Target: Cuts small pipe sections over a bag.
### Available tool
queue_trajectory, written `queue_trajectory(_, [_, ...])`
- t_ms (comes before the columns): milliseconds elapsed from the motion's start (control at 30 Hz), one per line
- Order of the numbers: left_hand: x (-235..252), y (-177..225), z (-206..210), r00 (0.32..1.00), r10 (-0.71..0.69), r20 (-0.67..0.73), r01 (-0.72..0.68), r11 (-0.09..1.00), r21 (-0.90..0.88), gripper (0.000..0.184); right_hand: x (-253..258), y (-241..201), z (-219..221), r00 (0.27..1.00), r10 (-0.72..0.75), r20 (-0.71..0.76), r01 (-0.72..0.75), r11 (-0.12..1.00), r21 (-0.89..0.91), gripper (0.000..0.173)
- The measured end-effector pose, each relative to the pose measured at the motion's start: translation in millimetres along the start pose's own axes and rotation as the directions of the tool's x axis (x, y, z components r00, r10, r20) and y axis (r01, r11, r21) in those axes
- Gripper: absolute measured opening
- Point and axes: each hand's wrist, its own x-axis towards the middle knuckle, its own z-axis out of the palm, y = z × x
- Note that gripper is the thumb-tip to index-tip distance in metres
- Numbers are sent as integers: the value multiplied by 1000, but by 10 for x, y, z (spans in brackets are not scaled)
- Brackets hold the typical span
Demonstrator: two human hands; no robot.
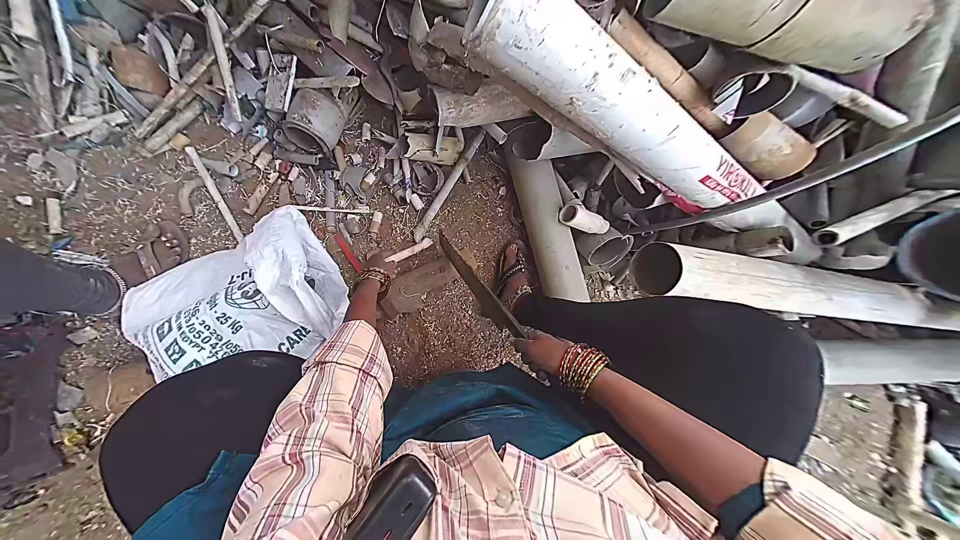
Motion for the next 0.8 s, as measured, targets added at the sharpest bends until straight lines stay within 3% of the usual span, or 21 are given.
queue_trajectory(167, [-160,176,-98,963,167,-213,-162,986,44,46,-50,-61,61,1000,-31,0,30,976,-217,46])
queue_trajectory(267, [-196,191,-157,905,267,-331,-301,952,-56,42,-106,-121,71,999,-46,3,45,951,-307,49])
queue_trajectory(433, [-243,227,-135,891,305,-336,-377,909,-176,43,-121,-178,71,997,-81,15,79,883,-463,52])
queue_trajectory(800, [-154,196,-124,889,313,-334,-373,918,-134,40,-102,-180,69,997,-78,13,76,893,-444,51])
